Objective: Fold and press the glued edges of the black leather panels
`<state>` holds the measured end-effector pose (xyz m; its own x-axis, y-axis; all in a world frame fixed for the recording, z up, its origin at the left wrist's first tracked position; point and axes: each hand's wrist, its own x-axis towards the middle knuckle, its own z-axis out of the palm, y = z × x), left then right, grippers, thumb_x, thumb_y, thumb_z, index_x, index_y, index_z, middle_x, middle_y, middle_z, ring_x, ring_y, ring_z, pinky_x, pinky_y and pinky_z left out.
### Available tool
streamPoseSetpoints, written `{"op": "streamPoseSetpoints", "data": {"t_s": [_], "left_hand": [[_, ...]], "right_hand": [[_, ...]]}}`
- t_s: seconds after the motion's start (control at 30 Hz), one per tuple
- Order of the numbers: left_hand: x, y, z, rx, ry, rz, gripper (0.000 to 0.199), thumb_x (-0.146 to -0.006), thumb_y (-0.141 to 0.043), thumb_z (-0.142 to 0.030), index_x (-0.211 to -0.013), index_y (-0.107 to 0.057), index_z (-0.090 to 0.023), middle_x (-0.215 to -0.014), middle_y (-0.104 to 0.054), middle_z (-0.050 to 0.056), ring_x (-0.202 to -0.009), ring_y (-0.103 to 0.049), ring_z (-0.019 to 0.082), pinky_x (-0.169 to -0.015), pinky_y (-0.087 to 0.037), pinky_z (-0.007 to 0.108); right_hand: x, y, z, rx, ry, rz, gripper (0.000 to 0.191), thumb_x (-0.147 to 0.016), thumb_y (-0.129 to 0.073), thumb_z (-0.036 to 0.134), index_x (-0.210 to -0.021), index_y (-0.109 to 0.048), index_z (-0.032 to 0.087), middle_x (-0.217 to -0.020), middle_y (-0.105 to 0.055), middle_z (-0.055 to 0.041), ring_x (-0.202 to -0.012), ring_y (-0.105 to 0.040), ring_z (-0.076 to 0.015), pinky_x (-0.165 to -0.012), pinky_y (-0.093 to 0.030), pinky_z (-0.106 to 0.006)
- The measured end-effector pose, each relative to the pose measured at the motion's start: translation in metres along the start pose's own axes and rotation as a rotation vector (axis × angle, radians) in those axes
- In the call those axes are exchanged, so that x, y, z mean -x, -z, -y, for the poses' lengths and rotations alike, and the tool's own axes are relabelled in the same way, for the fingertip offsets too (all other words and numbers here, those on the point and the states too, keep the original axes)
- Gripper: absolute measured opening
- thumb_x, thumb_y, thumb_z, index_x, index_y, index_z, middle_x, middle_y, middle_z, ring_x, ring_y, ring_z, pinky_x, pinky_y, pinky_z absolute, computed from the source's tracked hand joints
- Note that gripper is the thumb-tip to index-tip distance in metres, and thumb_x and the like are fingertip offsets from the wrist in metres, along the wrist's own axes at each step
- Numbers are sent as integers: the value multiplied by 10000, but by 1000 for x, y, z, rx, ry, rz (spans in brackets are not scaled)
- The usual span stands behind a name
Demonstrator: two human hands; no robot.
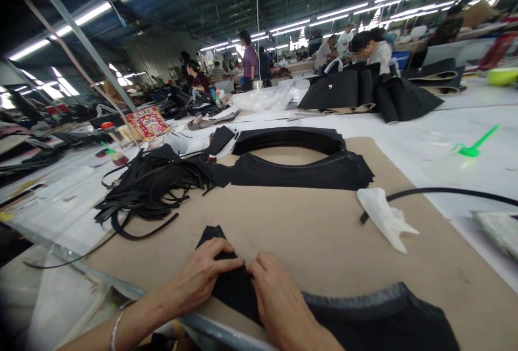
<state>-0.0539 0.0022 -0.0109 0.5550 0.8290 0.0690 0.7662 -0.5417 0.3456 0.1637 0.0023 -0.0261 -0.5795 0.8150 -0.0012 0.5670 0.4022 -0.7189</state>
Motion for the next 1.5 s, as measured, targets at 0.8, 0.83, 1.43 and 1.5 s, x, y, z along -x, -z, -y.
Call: {"op": "streamPoseSetpoints", "data": {"t_s": [0.8, 0.83, 1.43, 1.5], "left_hand": [[2, -1, -14, -63, -129, 87, 551, -876, -431, -49, -1337, -529, -333, -1127, -534, 67, -1082, -484, 227, -970, -454, 421], [2, -2, -13, -78, -140, 85, 554, -872, -432, -48, -1339, -527, -331, -1131, -529, 70, -1088, -480, 233, -971, -453, 430], [-6, -31, -40, -26, -266, -19, 453, -888, -415, -37, -1307, -511, -179, -1159, -609, 79, -1055, -536, 204, -961, -470, 359], [-6, -33, -43, -56, -269, -24, 455, -882, -410, -24, -1306, -505, -158, -1172, -608, 90, -1059, -541, 205, -964, -475, 360]], "right_hand": [[29, 13, -15, 49, 49, -33, 305, -908, -379, 20, -975, -635, 172, -997, -587, -77, -945, -566, -209, -865, -471, -362], [31, 14, -16, 57, 49, -30, 303, -913, -378, 25, -971, -636, 173, -992, -587, -77, -942, -567, -209, -863, -472, -361], [45, 18, -25, 263, 160, -97, 314, -838, -420, -20, -943, -650, 166, -957, -609, -73, -867, -535, -211, -796, -457, -358], [46, 17, -26, 275, 164, -111, 327, -824, -420, -28, -941, -654, 169, -949, -612, -70, -846, -536, -206, -785, -456, -356]]}}
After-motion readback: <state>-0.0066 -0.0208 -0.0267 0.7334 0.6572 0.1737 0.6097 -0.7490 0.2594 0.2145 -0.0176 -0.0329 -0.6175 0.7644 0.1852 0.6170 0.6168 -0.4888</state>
